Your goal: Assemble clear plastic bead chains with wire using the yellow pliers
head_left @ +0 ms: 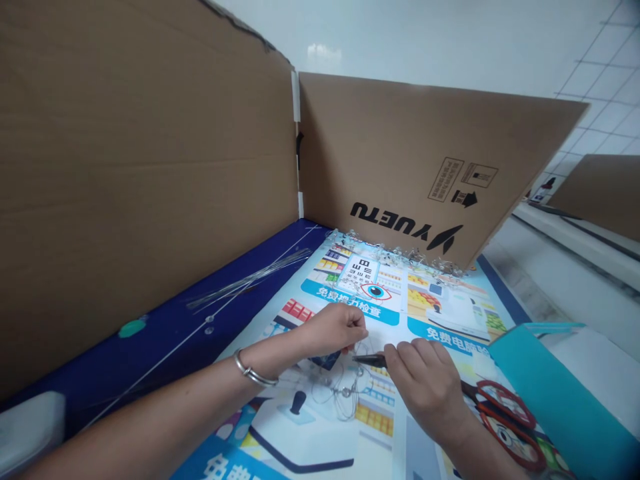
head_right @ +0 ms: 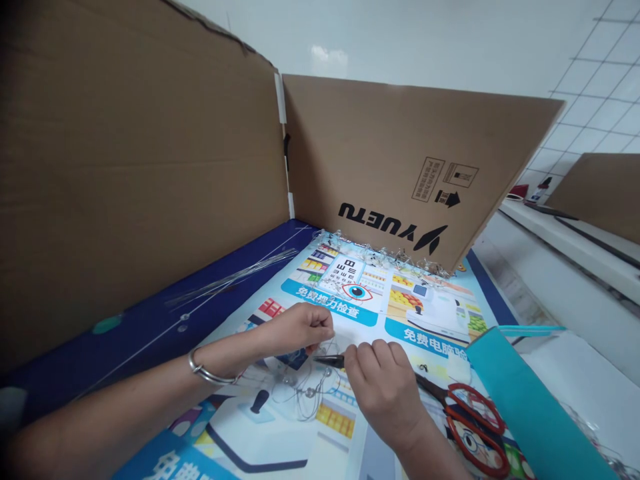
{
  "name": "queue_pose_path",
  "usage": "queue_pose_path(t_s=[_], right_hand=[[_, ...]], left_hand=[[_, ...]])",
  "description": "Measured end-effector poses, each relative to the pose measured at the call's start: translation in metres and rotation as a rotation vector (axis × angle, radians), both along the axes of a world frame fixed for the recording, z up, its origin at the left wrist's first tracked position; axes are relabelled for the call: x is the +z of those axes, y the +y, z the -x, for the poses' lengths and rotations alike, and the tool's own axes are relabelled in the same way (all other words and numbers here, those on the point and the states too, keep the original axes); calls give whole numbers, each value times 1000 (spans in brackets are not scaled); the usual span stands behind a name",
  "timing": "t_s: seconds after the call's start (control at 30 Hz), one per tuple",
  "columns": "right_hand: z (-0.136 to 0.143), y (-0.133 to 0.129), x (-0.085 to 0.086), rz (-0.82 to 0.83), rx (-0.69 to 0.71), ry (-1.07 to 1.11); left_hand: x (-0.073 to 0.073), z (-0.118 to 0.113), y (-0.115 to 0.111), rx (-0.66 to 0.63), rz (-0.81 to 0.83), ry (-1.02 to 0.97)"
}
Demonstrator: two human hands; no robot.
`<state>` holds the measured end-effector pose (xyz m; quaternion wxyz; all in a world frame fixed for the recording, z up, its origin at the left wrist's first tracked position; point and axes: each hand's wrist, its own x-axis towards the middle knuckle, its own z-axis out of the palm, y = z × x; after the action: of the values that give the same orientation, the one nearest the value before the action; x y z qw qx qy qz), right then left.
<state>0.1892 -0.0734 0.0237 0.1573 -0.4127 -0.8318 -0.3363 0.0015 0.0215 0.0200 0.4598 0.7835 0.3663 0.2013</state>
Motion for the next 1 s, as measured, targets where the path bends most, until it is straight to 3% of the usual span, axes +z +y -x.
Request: queue_pose_path(t_s=[1.0], right_hand=[[1, -1, -1, 63, -24, -16]], left_hand=[[5, 1, -3, -18, -67, 41]])
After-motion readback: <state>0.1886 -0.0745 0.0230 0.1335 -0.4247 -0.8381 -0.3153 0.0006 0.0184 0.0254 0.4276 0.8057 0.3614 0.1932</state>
